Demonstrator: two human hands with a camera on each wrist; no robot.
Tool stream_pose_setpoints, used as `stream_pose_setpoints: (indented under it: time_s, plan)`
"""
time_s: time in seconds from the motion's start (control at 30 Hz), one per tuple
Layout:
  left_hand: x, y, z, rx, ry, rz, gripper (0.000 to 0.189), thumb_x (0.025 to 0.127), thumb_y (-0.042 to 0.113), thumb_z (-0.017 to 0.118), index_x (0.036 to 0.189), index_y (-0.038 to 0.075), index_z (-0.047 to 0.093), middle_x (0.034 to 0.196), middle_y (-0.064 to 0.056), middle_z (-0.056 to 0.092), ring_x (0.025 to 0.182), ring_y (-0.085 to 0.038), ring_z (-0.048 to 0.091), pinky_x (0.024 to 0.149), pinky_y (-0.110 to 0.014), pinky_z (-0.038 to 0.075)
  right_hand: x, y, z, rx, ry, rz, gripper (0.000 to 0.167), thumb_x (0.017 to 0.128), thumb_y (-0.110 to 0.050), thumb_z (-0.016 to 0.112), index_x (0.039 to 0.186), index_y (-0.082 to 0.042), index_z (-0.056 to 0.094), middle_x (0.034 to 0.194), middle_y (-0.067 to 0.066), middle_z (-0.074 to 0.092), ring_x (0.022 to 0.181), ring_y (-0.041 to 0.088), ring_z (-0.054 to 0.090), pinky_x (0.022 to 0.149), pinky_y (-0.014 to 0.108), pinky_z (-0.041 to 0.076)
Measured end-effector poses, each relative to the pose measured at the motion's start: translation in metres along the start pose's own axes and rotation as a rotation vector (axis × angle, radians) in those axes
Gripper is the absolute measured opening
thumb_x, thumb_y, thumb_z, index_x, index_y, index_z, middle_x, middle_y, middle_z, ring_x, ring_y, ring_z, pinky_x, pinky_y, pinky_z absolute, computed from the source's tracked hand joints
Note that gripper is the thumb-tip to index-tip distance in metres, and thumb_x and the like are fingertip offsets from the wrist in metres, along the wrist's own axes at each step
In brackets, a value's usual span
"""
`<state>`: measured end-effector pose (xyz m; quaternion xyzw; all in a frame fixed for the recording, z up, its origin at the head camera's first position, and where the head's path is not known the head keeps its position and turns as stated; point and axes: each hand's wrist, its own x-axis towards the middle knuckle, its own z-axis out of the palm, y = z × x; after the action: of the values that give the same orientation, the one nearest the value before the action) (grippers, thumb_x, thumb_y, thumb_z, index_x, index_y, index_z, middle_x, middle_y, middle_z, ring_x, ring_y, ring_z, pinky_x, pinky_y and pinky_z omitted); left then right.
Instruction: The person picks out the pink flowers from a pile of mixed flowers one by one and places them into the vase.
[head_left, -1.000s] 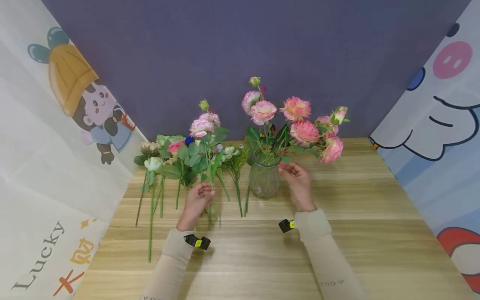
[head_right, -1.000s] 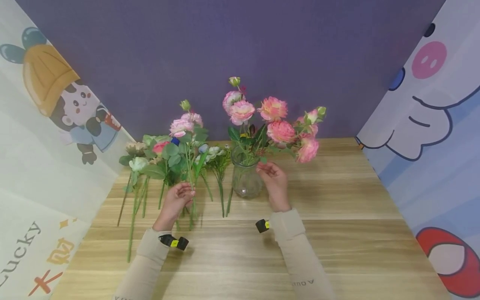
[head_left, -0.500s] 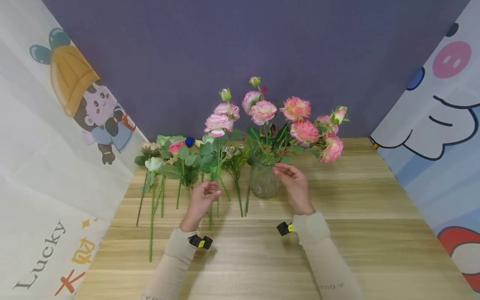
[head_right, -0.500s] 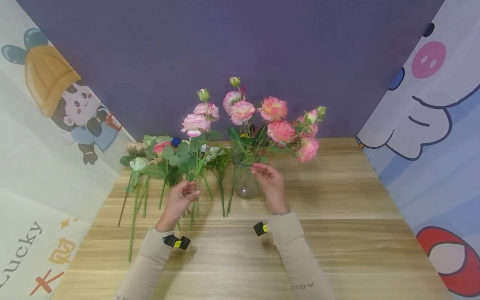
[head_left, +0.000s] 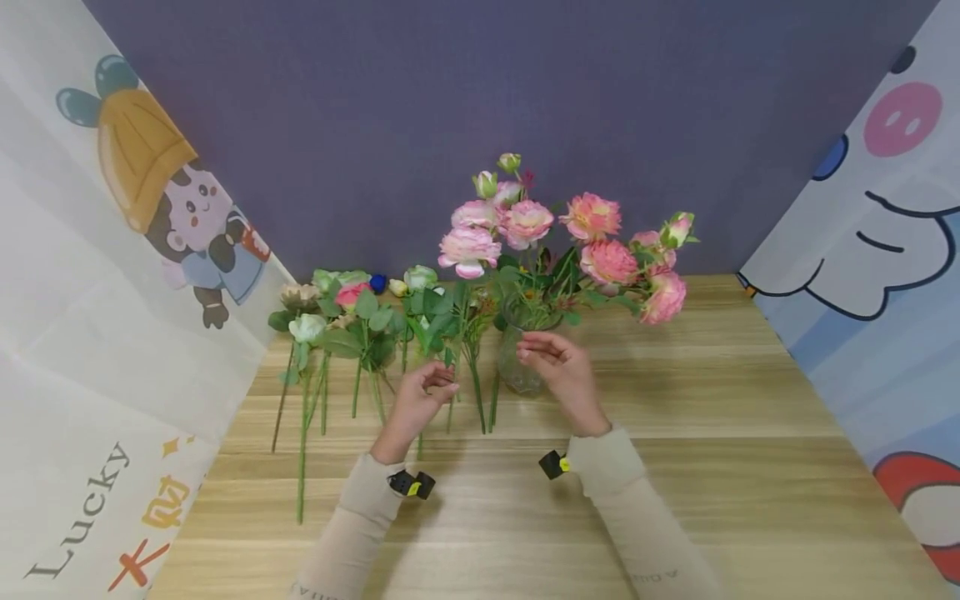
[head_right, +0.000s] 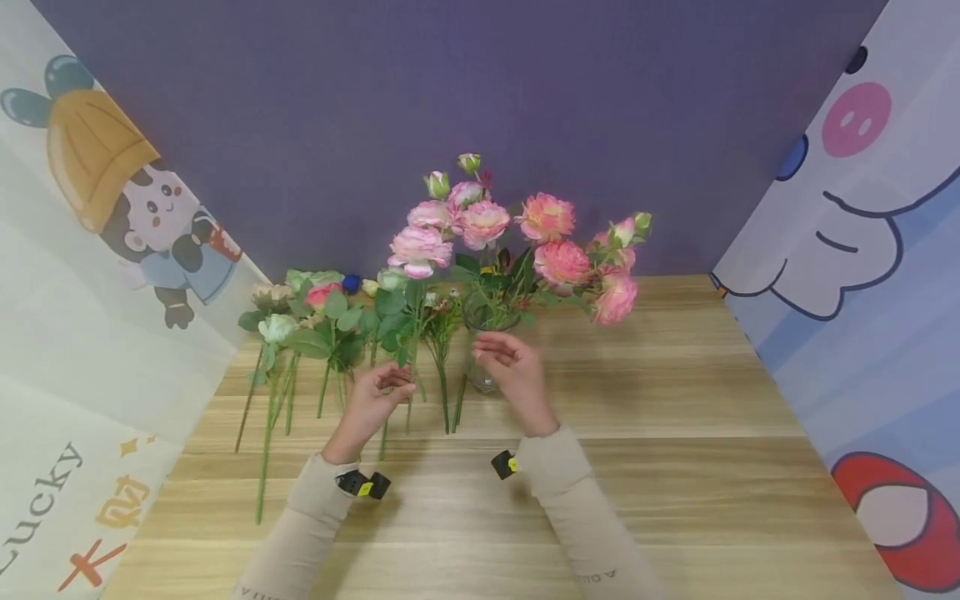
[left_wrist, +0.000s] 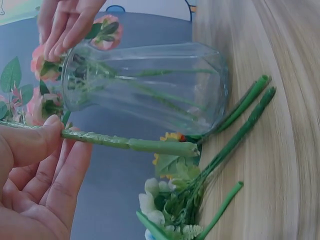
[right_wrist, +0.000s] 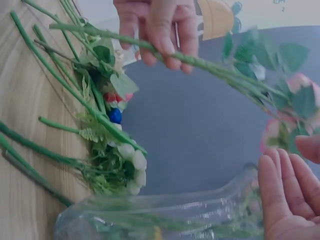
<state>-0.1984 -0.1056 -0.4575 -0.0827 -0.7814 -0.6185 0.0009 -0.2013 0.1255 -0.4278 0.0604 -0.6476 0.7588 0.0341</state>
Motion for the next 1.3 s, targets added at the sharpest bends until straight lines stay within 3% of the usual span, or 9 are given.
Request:
stream_pose_setpoints:
  time_s: [0.17, 0.43, 0.5, 0.7, 0.93, 1.1, 1.3]
  plan:
    - [-0.003, 0.005, 0.007, 0.01, -0.009, -0.006, 0.022, 0.083, -0.006, 0.066, 0.105, -0.009, 0.062, 0.098, -0.02, 0.062, 0.086, -0.023, 0.06, 0.068, -0.024, 0.054, 0.0, -0.001, 0.014, -0.098, -0.026, -0.072, 0.028, 0.083, 0.001, 0.069, 0.11, 0.008, 0.063, 0.107, 0.021, 0.066, 0.088, 0.011, 0.065, 0.08, 0.022, 0.053]
    - [-0.015, 0.038, 0.014, 0.069, -0.025, 0.047, 0.018, 0.084, -0.007, 0.065, 0.101, -0.008, 0.062, 0.094, -0.023, 0.063, 0.084, -0.026, 0.062, 0.066, -0.025, 0.053, -0.001, 0.0, 0.034, -0.112, -0.028, -0.133, 0.03, 0.084, 0.0, 0.068, 0.111, 0.01, 0.061, 0.109, 0.028, 0.062, 0.091, 0.014, 0.064, 0.081, 0.023, 0.053]
    - [-0.015, 0.034, 0.016, 0.063, -0.03, 0.058, 0.018, 0.084, -0.006, 0.065, 0.101, -0.007, 0.063, 0.093, -0.022, 0.064, 0.084, -0.028, 0.062, 0.065, -0.025, 0.053, -0.001, 0.001, 0.038, -0.095, -0.026, -0.134, 0.03, 0.085, 0.001, 0.067, 0.112, 0.011, 0.06, 0.11, 0.027, 0.062, 0.092, 0.014, 0.064, 0.082, 0.023, 0.052]
    - [-0.006, 0.005, 0.022, 0.057, -0.035, 0.108, 0.018, 0.084, 0.0, 0.068, 0.102, -0.004, 0.064, 0.091, -0.013, 0.065, 0.085, -0.025, 0.063, 0.065, -0.027, 0.053, -0.004, -0.007, 0.05, -0.046, -0.005, -0.146, 0.032, 0.084, 0.009, 0.064, 0.114, 0.016, 0.056, 0.109, 0.033, 0.059, 0.097, 0.032, 0.062, 0.081, 0.022, 0.052]
    - [-0.006, 0.009, 0.024, 0.107, -0.046, 0.178, 0.017, 0.084, 0.002, 0.069, 0.1, -0.001, 0.066, 0.091, -0.012, 0.067, 0.085, -0.025, 0.064, 0.064, -0.026, 0.053, -0.002, 0.0, 0.051, -0.033, 0.059, -0.191, 0.028, 0.081, 0.011, 0.065, 0.108, 0.014, 0.057, 0.101, 0.032, 0.06, 0.085, 0.01, 0.063, 0.079, 0.022, 0.053]
    - [-0.006, 0.008, 0.025, 0.135, -0.04, 0.248, 0.012, 0.085, 0.004, 0.069, 0.096, 0.002, 0.067, 0.09, -0.011, 0.068, 0.083, -0.024, 0.065, 0.062, -0.027, 0.053, -0.004, -0.003, 0.051, -0.02, 0.098, -0.22, 0.025, 0.08, 0.01, 0.067, 0.103, 0.014, 0.058, 0.095, 0.023, 0.063, 0.083, 0.011, 0.064, 0.078, 0.022, 0.053]
    - [-0.005, 0.01, 0.027, 0.138, -0.037, 0.242, 0.014, 0.084, 0.007, 0.07, 0.098, 0.007, 0.069, 0.091, -0.007, 0.068, 0.084, -0.023, 0.065, 0.064, -0.027, 0.053, -0.007, -0.008, 0.05, 0.011, 0.14, -0.182, 0.03, 0.079, 0.009, 0.068, 0.107, 0.012, 0.056, 0.095, 0.008, 0.064, 0.082, 0.007, 0.064, 0.076, 0.023, 0.054]
